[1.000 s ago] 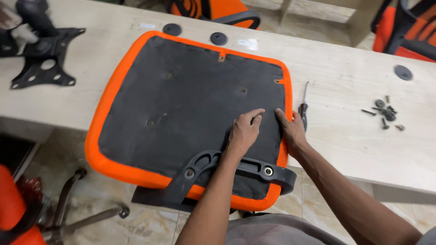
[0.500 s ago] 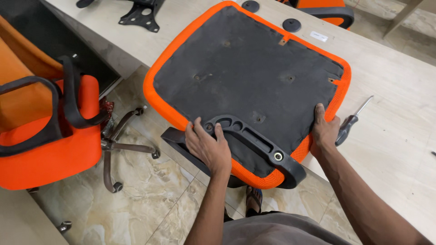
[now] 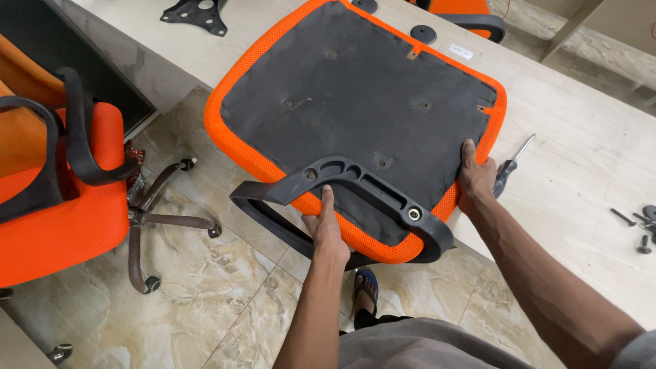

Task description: The person assembles an orange office chair by attaching the backrest frame to the seat using a screwdriver and fasteners. They position the frame, insert screws, and tighten them to secure the backrest to the seat.

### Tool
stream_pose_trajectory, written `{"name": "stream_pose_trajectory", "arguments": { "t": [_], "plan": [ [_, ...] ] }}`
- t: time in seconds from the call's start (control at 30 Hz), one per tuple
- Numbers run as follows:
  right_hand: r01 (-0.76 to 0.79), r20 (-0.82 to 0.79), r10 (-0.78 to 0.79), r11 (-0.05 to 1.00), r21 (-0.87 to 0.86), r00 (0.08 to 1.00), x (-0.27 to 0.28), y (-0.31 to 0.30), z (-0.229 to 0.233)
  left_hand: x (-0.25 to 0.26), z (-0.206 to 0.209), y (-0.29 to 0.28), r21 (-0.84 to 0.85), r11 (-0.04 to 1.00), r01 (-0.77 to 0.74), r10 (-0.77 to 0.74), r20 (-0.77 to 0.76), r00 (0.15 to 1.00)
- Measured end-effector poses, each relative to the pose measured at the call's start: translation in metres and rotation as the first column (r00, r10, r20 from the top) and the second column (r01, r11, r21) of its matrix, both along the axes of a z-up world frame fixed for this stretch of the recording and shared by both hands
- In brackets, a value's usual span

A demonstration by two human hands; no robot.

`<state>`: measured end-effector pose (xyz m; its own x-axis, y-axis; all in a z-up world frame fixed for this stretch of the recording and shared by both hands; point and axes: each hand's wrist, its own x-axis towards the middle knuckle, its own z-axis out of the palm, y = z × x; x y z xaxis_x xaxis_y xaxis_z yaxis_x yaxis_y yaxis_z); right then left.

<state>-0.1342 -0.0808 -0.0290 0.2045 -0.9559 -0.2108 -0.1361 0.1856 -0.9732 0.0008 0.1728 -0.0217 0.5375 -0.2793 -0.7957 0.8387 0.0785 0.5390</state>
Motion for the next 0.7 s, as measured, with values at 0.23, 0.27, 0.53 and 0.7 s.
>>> {"name": "stream_pose_trajectory", "arguments": {
  "t": [0.23,0.27,0.53,0.7],
  "plan": [
    [0.077,0.017,-0.080,0.987,0.144,0.997,0.024,-0.028,0.025,0.028,0.001,-0.041,-0.070,0.995,0.071,-0.063,0.098,0.993],
    [0.098,0.039,-0.105,0.984,0.149,0.994,0.028,-0.028,0.022,0.040,-0.001,-0.046,-0.094,0.994,0.056,-0.044,0.123,0.991],
    [0.166,0.050,-0.175,0.974,0.154,0.983,0.038,-0.044,-0.003,0.088,-0.011,-0.065,0.010,0.979,0.203,-0.200,0.207,0.958],
    [0.173,-0.013,-0.173,0.973,0.156,0.985,0.036,-0.042,-0.002,0.087,-0.007,-0.063,0.085,0.962,0.259,-0.270,0.168,0.948]
  ]
}}
